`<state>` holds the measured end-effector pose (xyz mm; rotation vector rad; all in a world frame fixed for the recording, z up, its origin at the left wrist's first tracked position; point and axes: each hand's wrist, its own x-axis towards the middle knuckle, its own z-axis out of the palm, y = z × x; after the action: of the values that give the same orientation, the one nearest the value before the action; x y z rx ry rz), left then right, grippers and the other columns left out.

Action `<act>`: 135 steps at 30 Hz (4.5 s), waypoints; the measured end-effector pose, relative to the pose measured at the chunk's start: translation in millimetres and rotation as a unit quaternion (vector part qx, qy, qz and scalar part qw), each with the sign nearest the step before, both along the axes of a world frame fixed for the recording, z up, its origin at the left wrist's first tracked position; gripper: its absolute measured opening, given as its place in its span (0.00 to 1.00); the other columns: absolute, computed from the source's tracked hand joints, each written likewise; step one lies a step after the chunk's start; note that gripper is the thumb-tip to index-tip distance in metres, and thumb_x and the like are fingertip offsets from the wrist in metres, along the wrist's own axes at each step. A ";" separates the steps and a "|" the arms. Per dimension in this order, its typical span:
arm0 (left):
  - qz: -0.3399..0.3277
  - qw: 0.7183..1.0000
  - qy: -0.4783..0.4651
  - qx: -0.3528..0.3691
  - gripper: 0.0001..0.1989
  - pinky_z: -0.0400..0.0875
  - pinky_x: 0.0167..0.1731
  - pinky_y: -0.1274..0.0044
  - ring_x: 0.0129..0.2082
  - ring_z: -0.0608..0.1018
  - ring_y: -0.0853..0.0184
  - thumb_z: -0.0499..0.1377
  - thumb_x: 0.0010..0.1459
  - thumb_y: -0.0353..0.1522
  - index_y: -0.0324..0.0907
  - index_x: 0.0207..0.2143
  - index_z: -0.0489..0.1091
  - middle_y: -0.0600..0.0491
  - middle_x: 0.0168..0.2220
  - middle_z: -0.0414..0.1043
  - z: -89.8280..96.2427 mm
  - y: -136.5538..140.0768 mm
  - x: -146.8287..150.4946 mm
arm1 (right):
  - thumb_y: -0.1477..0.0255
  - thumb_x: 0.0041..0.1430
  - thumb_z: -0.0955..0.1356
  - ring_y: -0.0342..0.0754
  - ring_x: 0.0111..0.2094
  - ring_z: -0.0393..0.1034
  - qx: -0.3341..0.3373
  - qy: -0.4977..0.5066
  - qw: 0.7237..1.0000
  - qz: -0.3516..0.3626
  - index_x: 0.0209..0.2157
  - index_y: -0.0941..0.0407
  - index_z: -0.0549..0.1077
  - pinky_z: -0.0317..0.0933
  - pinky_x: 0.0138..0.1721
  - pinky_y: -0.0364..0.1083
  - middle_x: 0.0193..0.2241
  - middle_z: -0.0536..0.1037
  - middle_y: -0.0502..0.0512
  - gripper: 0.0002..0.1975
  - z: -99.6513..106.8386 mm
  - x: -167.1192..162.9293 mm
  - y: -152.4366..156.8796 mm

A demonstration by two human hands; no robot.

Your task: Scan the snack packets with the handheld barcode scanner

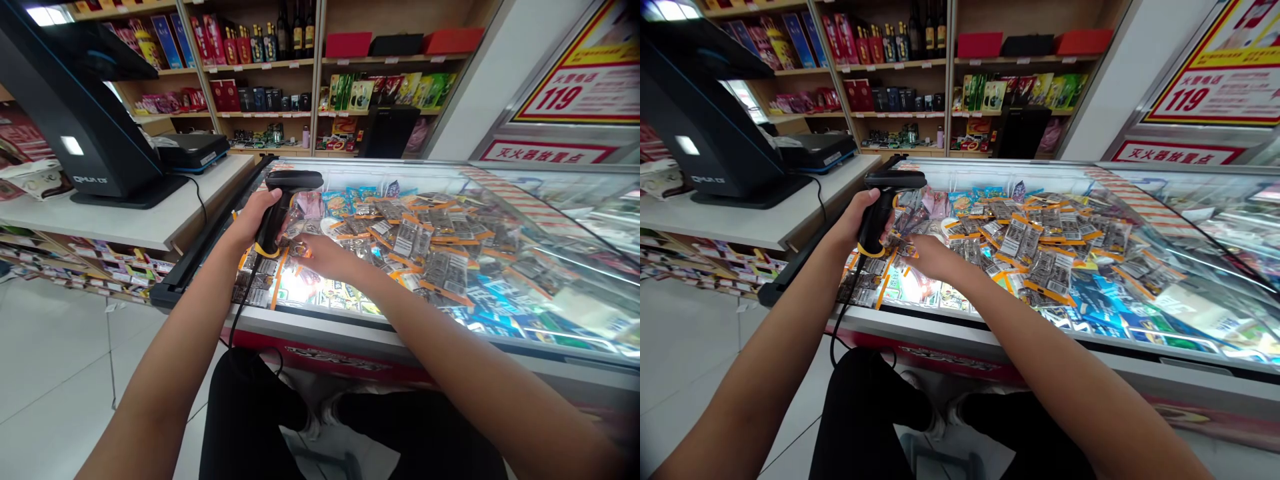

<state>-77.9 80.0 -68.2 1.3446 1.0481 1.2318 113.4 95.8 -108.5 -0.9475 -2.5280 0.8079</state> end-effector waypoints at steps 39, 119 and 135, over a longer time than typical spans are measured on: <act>-0.018 1.000 -0.012 0.019 0.23 0.64 0.14 0.77 0.13 0.70 0.69 0.57 0.55 0.54 0.43 0.32 0.69 0.53 0.19 0.71 -4.1 4.3 0.2 | 0.67 0.67 0.67 0.54 0.34 0.80 -0.120 0.231 0.931 -0.255 0.54 0.57 0.69 0.72 0.31 0.49 0.40 0.80 0.62 0.17 22.1 42.3 42.8; 0.062 0.983 -0.161 0.068 0.26 0.60 0.12 0.77 0.11 0.68 0.69 0.52 0.59 0.56 0.42 0.29 0.67 0.55 0.15 0.67 8.0 11.2 -14.1 | 0.66 0.64 0.64 0.65 0.38 0.75 0.148 -0.123 0.928 -0.319 0.54 0.58 0.71 0.67 0.39 0.58 0.35 0.78 0.66 0.20 30.9 48.6 20.7; 0.088 0.988 -0.108 0.063 0.27 0.63 0.15 0.77 0.14 0.70 0.68 0.53 0.56 0.56 0.42 0.35 0.71 0.55 0.16 0.67 -3.1 -44.5 -65.3 | 0.47 0.67 0.61 0.63 0.70 0.51 0.175 -0.073 0.982 0.001 0.68 0.53 0.61 0.53 0.65 0.61 0.69 0.57 0.66 0.36 12.5 -8.9 8.5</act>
<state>-143.2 35.4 -71.3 1.2010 0.9632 1.5609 104.6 104.3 -96.0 -0.9121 -2.6711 0.2845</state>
